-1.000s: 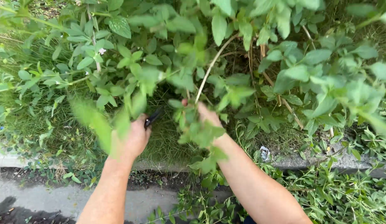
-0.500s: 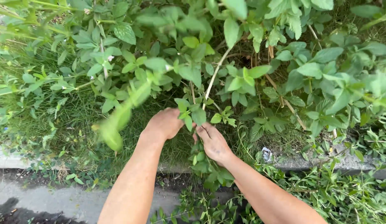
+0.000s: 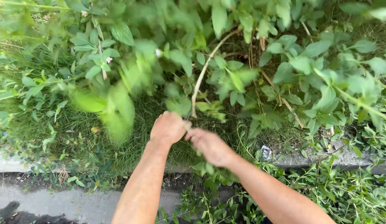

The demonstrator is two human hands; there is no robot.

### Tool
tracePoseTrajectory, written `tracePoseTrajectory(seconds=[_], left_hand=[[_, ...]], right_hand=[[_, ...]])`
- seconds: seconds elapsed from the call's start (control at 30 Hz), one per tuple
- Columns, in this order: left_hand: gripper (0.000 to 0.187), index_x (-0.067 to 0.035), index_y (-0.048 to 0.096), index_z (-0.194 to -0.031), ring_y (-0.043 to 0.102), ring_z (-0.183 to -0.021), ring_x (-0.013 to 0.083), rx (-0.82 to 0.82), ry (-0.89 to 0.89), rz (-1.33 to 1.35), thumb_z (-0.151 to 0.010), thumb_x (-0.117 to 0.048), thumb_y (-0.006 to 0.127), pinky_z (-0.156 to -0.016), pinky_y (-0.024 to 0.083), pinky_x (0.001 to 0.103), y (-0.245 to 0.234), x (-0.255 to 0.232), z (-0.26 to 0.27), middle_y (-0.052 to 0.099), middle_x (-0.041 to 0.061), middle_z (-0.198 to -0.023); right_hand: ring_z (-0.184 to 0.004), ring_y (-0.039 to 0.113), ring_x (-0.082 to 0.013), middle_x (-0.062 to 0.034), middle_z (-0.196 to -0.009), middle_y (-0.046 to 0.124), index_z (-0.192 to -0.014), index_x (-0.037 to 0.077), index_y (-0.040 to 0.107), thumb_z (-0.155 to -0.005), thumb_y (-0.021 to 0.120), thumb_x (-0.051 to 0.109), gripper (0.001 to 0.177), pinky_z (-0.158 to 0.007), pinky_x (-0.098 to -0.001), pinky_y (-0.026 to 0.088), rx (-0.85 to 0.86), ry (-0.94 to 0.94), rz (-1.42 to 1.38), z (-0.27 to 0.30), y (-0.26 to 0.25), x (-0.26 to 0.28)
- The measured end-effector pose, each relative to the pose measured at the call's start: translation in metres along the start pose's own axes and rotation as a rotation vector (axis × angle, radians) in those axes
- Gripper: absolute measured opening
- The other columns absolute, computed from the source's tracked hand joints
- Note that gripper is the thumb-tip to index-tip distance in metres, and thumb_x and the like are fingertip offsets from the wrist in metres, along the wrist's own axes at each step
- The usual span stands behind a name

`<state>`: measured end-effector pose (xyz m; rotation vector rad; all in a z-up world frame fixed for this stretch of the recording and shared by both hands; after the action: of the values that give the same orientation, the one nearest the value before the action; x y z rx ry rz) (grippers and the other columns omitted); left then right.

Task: Pruning a green bush with hand pruners in an outdoor garden setting.

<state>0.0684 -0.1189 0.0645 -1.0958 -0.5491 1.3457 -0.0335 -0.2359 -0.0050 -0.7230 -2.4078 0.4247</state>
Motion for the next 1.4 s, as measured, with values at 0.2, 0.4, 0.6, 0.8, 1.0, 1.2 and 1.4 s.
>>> tracePoseTrajectory(seconds=[0.2, 0.4, 0.6, 0.8, 1.0, 1.2, 1.4], left_hand=[[0.041, -0.014, 0.06, -0.128, 0.074, -0.089, 0.0358, -0.241, 0.124, 0.022, -0.091, -0.029, 0.068, -0.087, 0.059, 0.047, 0.017, 0.057, -0.017, 0.074, 0.019, -0.094], [0.033, -0.013, 0.067, -0.119, 0.077, -0.09, 0.0298, -0.408, 0.091, 0.46, -0.09, -0.027, 0.067, -0.086, 0.058, 0.044, 0.041, 0.089, 0.016, 0.078, 0.016, -0.094], [0.027, -0.009, 0.066, -0.116, 0.08, -0.091, 0.0202, -0.479, 0.256, 0.644, -0.091, -0.019, 0.066, -0.084, 0.06, 0.038, 0.053, 0.091, 0.033, 0.082, 0.007, -0.095], [0.029, -0.012, 0.062, -0.119, 0.078, -0.085, 0.0241, -0.195, 0.038, 0.263, -0.091, -0.015, 0.063, -0.085, 0.061, 0.041, 0.04, 0.057, 0.027, 0.078, 0.011, -0.095], [0.033, -0.007, 0.055, -0.126, 0.073, -0.095, 0.0382, -0.178, 0.191, 0.039, -0.095, -0.017, 0.06, -0.092, 0.058, 0.047, 0.034, 0.038, -0.025, 0.075, 0.023, -0.1], [0.035, -0.012, 0.063, -0.127, 0.068, -0.111, 0.0376, -0.068, 0.317, -0.12, -0.093, -0.01, 0.056, -0.095, 0.058, 0.046, 0.042, 0.017, -0.073, 0.07, 0.019, -0.121], [0.041, -0.01, 0.061, -0.127, 0.066, -0.112, 0.0375, -0.161, 0.478, -0.082, -0.088, -0.018, 0.069, -0.096, 0.055, 0.045, 0.041, 0.014, -0.077, 0.068, 0.02, -0.121]], right_hand=[[-0.082, 0.071, -0.0184, -0.0101, -0.089, 0.072, -0.121, 0.012, 0.062, -0.101, 0.038, 0.019, 0.032, -0.074, -0.0322, 0.057, 0.849, 0.857, -0.25, -0.016, 0.006, 0.035], [-0.098, 0.066, -0.0168, -0.006, -0.116, 0.07, -0.145, 0.011, 0.051, -0.098, 0.065, 0.036, 0.056, -0.083, -0.0362, 0.052, 1.04, 0.613, -0.213, 0.029, 0.03, -0.006], [-0.078, 0.069, -0.018, -0.0084, -0.096, 0.072, -0.137, 0.007, 0.056, -0.103, 0.034, 0.034, 0.048, -0.069, -0.0358, 0.062, -0.172, 1.28, -1.081, 0.009, -0.022, -0.072], [-0.061, 0.058, -0.0099, -0.0036, -0.085, 0.07, -0.137, 0.007, 0.059, -0.106, 0.033, 0.038, 0.051, -0.052, -0.0244, 0.046, -0.319, 1.212, -1.428, -0.001, -0.015, -0.053], [-0.047, 0.044, -0.0135, 0.0023, -0.059, 0.039, -0.129, 0.006, 0.053, -0.109, 0.041, 0.024, 0.029, -0.045, -0.0289, 0.037, -0.009, 1.098, -0.988, -0.002, -0.004, -0.036], [-0.047, 0.045, -0.0142, 0.0025, -0.059, 0.04, -0.126, 0.007, 0.049, -0.107, 0.037, 0.022, 0.027, -0.046, -0.031, 0.042, 0.139, 1.046, -0.787, 0.012, -0.009, -0.034], [-0.048, 0.053, -0.0148, -0.0009, -0.058, 0.046, -0.124, 0.008, 0.049, -0.106, 0.04, 0.026, 0.027, -0.047, -0.0312, 0.043, 0.275, 1.044, -0.61, 0.016, -0.021, -0.035]])
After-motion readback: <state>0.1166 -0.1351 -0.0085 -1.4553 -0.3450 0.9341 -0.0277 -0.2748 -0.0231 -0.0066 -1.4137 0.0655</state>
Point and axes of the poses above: each hand's wrist, its own z-axis away from the middle knuckle, its own y-axis out of the palm, x = y × z, the point moved 4 cm from there along -z, towards the middle knuckle
